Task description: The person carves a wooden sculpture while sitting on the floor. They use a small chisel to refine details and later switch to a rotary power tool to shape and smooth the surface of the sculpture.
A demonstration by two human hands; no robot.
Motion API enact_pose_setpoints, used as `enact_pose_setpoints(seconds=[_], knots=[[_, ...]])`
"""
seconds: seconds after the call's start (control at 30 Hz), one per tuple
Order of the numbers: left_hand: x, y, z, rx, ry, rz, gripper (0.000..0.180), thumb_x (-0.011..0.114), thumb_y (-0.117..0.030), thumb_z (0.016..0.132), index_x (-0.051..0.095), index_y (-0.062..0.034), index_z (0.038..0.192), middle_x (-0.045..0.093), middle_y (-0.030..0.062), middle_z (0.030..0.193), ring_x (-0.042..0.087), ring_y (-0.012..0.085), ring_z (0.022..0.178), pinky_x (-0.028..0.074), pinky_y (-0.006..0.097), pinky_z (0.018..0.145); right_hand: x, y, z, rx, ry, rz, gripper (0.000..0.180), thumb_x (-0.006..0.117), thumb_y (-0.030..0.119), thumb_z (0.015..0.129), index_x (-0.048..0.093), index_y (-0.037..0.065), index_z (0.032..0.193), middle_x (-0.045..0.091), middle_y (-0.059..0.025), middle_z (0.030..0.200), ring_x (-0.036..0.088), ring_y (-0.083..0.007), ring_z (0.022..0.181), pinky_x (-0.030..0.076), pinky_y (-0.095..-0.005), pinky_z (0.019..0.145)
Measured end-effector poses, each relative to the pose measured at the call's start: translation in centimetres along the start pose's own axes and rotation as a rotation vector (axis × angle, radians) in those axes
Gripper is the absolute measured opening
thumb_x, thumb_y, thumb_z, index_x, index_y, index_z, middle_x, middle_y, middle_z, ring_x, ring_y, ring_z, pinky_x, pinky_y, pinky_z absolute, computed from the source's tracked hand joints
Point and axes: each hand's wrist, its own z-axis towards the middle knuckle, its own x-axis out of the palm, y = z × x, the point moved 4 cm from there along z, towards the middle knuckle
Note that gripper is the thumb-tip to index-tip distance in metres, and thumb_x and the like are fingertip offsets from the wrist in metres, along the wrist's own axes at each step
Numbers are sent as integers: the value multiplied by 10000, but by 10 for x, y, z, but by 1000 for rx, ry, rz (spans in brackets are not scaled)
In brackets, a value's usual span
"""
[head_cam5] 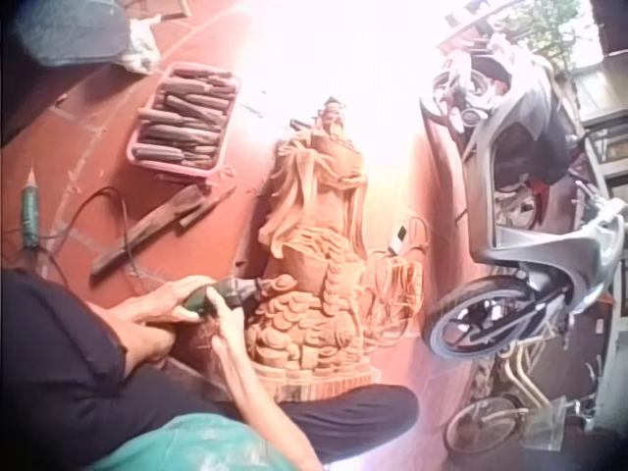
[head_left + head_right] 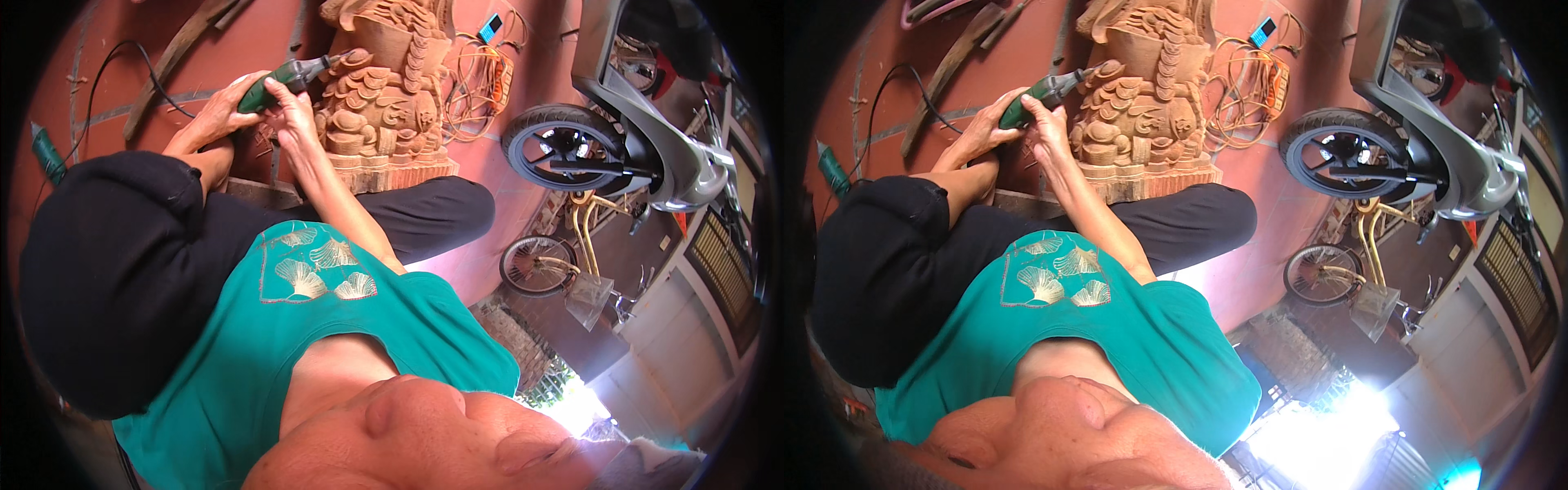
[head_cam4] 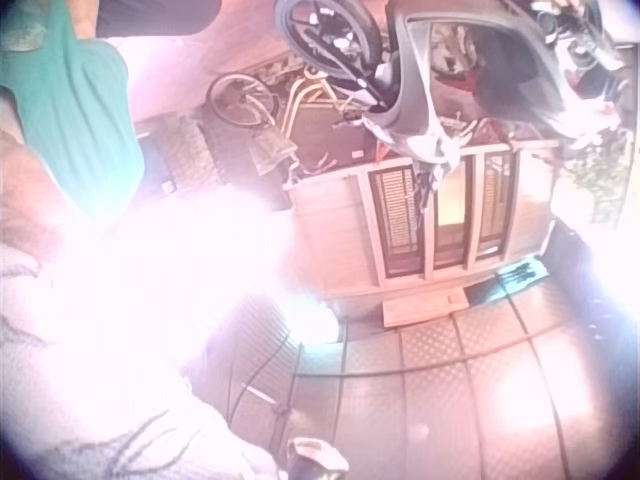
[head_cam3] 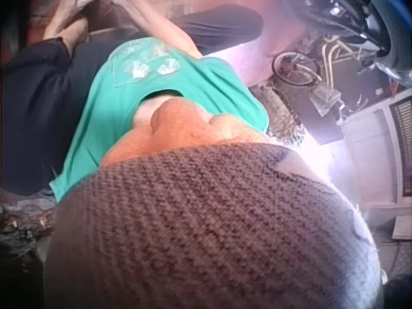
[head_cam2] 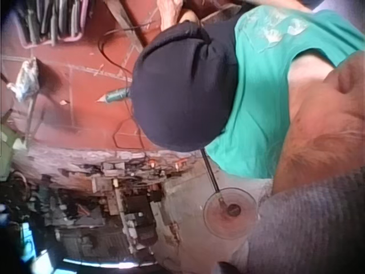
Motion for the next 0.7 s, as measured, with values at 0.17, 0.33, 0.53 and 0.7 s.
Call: enact_pose_setpoints(seconds=[0.17, 0.33, 0.53, 0.7], knots=[[1, -4, 3, 3, 5, -4, 754, 738, -162, 749, 435, -108, 1437, 549, 189, 1355, 544, 391, 1237, 458, 439, 1015, 1, 6, -7, 18, -23, -8, 396, 792, 41, 803, 525, 56, 1095, 641, -61, 974, 666, -188, 811, 580, -341, 693], [0, -10, 5, 21, 24, -24, 747, 722, -143, 744, 437, -112, 1434, 550, 187, 1349, 545, 390, 1234, 457, 436, 1017, -1, 4, -5, 2, 19, 21, 406, 790, 41, 805, 512, 58, 1101, 644, -68, 968, 674, -199, 791, 583, -347, 673], [-1, -10, 3, 15, 26, -25, 722, 696, -125, 752, 438, -111, 1426, 555, 187, 1342, 543, 396, 1232, 458, 439, 1016, 0, 3, -9, 4, -15, 37, 422, 791, 34, 801, 504, 67, 1108, 643, -69, 973, 672, -203, 819, 584, -363, 685], [-1, -12, 4, 8, 47, -34, 733, 688, -126, 749, 430, -129, 1434, 556, 190, 1343, 547, 407, 1223, 463, 448, 1009, -4, 3, -8, -7, -48, 32, 436, 789, 31, 802, 492, 70, 1119, 637, -75, 983, 667, -208, 857, 582, -369, 719]])
